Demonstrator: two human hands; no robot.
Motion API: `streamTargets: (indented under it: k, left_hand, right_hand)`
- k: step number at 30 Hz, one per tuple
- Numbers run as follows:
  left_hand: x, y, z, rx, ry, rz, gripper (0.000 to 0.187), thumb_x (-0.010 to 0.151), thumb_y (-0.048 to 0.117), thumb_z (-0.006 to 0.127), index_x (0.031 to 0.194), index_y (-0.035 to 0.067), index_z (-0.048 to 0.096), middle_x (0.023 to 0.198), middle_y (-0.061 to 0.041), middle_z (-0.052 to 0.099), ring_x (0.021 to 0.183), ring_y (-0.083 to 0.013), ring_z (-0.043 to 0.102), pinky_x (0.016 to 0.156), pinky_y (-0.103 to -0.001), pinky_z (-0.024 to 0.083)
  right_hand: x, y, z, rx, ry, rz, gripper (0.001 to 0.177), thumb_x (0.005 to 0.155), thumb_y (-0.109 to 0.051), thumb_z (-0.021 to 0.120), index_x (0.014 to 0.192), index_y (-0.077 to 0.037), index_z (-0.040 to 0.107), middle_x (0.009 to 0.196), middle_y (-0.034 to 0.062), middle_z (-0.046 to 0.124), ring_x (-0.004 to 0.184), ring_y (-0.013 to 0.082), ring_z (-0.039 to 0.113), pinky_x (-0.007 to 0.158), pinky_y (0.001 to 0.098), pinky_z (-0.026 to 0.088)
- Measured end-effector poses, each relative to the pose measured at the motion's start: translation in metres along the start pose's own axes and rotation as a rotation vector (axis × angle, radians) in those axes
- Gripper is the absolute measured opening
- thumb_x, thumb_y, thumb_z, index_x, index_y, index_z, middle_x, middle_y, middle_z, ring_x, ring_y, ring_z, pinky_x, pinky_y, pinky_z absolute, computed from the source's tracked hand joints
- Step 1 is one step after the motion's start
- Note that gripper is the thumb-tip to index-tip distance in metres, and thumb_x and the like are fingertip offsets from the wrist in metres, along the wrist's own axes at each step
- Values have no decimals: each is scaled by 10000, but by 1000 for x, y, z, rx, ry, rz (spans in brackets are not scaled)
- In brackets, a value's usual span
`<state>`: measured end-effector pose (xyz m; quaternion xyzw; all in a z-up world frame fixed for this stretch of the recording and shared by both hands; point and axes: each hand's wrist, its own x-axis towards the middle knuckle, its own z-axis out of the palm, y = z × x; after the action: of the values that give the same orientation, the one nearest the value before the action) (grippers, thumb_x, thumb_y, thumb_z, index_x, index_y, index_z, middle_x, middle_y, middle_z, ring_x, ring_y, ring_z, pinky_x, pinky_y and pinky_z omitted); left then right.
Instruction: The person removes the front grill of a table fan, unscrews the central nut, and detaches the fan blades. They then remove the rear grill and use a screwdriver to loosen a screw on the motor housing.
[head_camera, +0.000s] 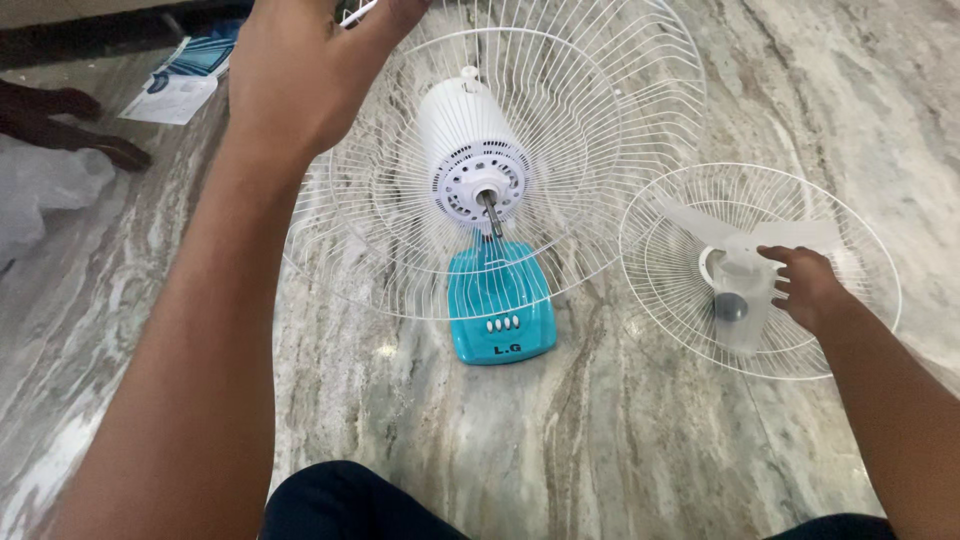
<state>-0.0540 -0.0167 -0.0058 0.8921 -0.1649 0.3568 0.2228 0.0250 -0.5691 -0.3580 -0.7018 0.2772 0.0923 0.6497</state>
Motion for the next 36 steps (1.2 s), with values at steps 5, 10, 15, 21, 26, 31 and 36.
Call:
streamTargets:
  k: [5, 10, 15, 21, 26, 31, 36]
  left_hand:
    - [-2, -5, 4, 30, 105, 112, 624, 1051, 649, 671, 1146, 33, 699, 1084, -154, 719, 1026, -374, 667, 825, -498, 498]
    - [-36, -2, 16, 24, 458, 420, 441, 1095, 425, 586, 1162, -11, 604, 1140, -169, 505, 1081, -353, 502, 903, -488, 427]
    - [-55, 3, 17, -28, 474, 307, 283, 1155, 304, 546, 1058, 51, 626, 1131, -134, 456, 1029, -311, 436, 936, -467, 393]
    - [-49, 38, 27, 64, 597, 331, 258, 1127, 299, 555, 971, 113, 645, 1140, -39, 519, 1050, -248, 451, 928, -445, 340]
    - [-59, 75, 56, -872, 153, 80, 407, 1118, 417, 452, 1108, 77, 677, 1163, -32, 538, 1114, -180, 540, 980, -360, 458]
    - [-62, 92, 76, -917, 2, -8, 421, 1136, 364, 465, 1289, 93, 748, 1345, -133, 584, 1370, -243, 517, 1180, -378, 401]
    - [-65, 90, 51, -638, 116, 124, 432, 1076, 363, 548, 1361, 47, 622, 1369, -162, 526, 1334, -285, 512, 1130, -395, 422]
  right_hand:
    - [-40, -38, 16, -102, 116, -151, 813, 897, -233, 720, 1579, -52, 317, 1537, 226, 426, 1424, 377, 414, 1123, 554, 358]
    - [-96, -63, 71, -396, 29, -612, 785, 879, -187, 766, 1538, -35, 368, 1516, 231, 447, 1381, 359, 470, 1043, 454, 487]
    - [-194, -83, 128, -570, -27, -1250, 671, 912, -120, 742, 1508, -53, 442, 1453, 215, 447, 1335, 385, 501, 1107, 483, 455]
    - [-298, -120, 180, -458, -206, -1357, 458, 932, -83, 716, 1366, -113, 573, 1350, 83, 565, 1256, 243, 588, 1014, 417, 511]
    - [-332, -137, 218, -272, -449, -1381, 499, 967, -69, 678, 1432, -34, 501, 1342, 97, 572, 1171, 195, 603, 881, 323, 556]
    - [-327, -142, 235, -158, -487, -1140, 280, 1013, -45, 568, 1287, 14, 588, 1078, 99, 707, 886, 134, 665, 735, 274, 556]
    - [-300, -130, 235, 18, -574, -1030, 163, 1068, -41, 521, 1224, 1, 547, 909, 103, 650, 789, 127, 639, 708, 285, 538]
